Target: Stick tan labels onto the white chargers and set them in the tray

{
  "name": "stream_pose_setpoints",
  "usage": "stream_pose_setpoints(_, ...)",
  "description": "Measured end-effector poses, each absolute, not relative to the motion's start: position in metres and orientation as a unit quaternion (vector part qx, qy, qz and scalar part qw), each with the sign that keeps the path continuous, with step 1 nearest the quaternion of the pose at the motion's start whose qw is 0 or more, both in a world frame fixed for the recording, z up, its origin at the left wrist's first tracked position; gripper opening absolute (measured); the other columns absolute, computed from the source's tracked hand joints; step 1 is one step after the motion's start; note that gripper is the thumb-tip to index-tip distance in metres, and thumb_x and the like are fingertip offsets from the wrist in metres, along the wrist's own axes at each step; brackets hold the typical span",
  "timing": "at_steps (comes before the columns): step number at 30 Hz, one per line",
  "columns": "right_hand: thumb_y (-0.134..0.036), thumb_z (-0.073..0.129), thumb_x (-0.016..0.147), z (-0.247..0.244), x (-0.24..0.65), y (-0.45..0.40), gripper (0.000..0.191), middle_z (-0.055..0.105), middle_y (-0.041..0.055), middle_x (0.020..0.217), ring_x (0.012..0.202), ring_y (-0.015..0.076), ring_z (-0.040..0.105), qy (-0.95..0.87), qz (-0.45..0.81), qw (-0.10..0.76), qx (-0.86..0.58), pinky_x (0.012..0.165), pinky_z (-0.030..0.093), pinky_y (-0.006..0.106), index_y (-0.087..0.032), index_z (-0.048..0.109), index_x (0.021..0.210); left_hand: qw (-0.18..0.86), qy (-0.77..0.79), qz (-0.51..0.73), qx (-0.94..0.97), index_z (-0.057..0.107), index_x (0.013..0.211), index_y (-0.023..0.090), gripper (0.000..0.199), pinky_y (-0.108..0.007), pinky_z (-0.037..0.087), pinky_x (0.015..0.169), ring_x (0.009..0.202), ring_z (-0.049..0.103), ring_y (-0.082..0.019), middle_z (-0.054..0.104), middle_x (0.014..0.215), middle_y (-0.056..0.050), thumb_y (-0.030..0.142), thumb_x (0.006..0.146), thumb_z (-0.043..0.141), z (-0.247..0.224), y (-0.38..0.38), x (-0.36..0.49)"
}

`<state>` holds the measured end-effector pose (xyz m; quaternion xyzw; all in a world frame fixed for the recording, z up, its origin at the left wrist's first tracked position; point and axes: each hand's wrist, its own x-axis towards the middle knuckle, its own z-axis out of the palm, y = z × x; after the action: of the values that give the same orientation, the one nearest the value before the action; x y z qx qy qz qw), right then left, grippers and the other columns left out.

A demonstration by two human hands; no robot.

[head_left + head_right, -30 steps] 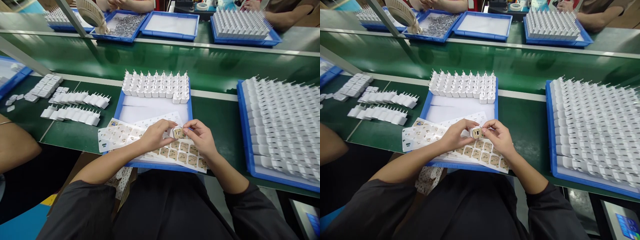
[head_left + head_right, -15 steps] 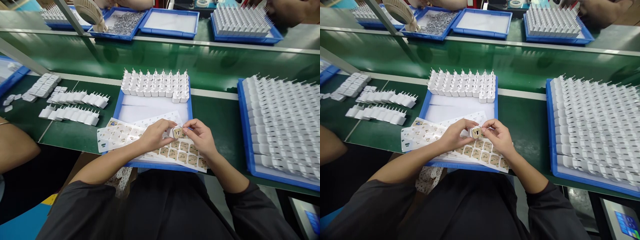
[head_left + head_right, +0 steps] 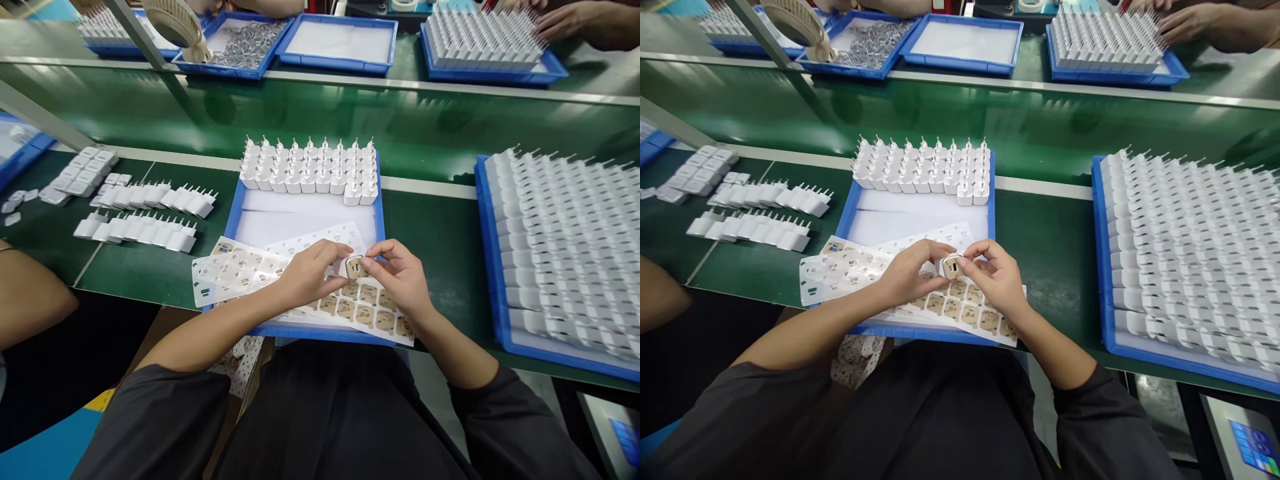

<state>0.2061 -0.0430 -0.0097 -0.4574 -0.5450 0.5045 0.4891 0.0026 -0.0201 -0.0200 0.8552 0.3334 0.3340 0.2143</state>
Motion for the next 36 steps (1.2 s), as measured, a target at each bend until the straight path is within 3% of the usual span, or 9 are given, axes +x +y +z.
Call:
stream_pose_setpoints(9, -0.026, 0.07, 0.086, -0.011, 0.204, -0.046, 0.008, 0.06, 0.0001, 0.083, 0.078, 0.0147, 0.059, -0.568, 0.459, 0.491, -0.475, 0.066, 0.052, 0.027, -0.023, 0.063, 0.087, 0.183, 0.321, 0.348, 0.862, 0.051, 0.107, 0.019, 0.03, -0.031, 0.056, 0.073, 0.097, 0.067, -0.02, 0.07, 0.112, -0.009, 0.028, 0.084, 0.07, -0.019, -0.022, 0.005)
stream_pose_setpoints(18, -0.031, 0.068, 0.087, -0.007, 0.2, -0.047, 0.01, 0.059, 0.0017, 0.081, 0.073, 0.0161, 0.057, -0.628, 0.332, 0.481, -0.514, 0.062, 0.054, 0.03, -0.023, 0.062, 0.083, 0.174, 0.324, 0.366, 0.855, 0.051, 0.105, 0.019, 0.03, -0.032, 0.057, 0.073, 0.095, 0.068, -0.021, 0.07, 0.109, -0.01, 0.026, 0.084, 0.07, -0.022, -0.024, 0.007)
stream_pose_setpoints(23, -0.038, 0.065, 0.089, -0.01, 0.206, -0.04, 0.019, 0.057, 0.0021, 0.085, 0.071, 0.0154, 0.058, -0.561, 0.521, 0.459, -0.451, 0.055, 0.058, 0.029, -0.023, 0.063, 0.102, 0.186, 0.32, 0.418, 0.83, 0.05, 0.106, 0.021, 0.033, -0.035, 0.058, 0.077, 0.099, 0.068, -0.022, 0.069, 0.11, -0.011, 0.025, 0.082, 0.072, -0.016, -0.022, 0.007)
stream_pose_setpoints(25, -0.037, 0.068, 0.088, -0.012, 0.207, -0.039, 0.027, 0.057, 0.0029, 0.09, 0.078, 0.0169, 0.059, -0.542, 0.587, 0.452, -0.398, 0.055, 0.06, 0.029, -0.024, 0.063, 0.111, 0.184, 0.322, 0.439, 0.818, 0.05, 0.106, 0.021, 0.033, -0.036, 0.057, 0.079, 0.1, 0.068, -0.022, 0.069, 0.11, -0.01, 0.023, 0.082, 0.072, -0.013, -0.021, 0.006)
stream_pose_setpoints(36, -0.031, 0.073, 0.083, -0.015, 0.201, -0.047, 0.037, 0.045, 0.0013, 0.096, 0.087, 0.0174, 0.052, -0.533, 0.619, 0.449, -0.361, 0.058, 0.059, 0.026, -0.03, 0.054, 0.114, 0.162, 0.302, 0.459, 0.82, 0.048, 0.106, 0.021, 0.034, -0.036, 0.056, 0.08, 0.099, 0.067, -0.022, 0.069, 0.109, -0.011, 0.021, 0.081, 0.072, -0.013, -0.02, 0.006)
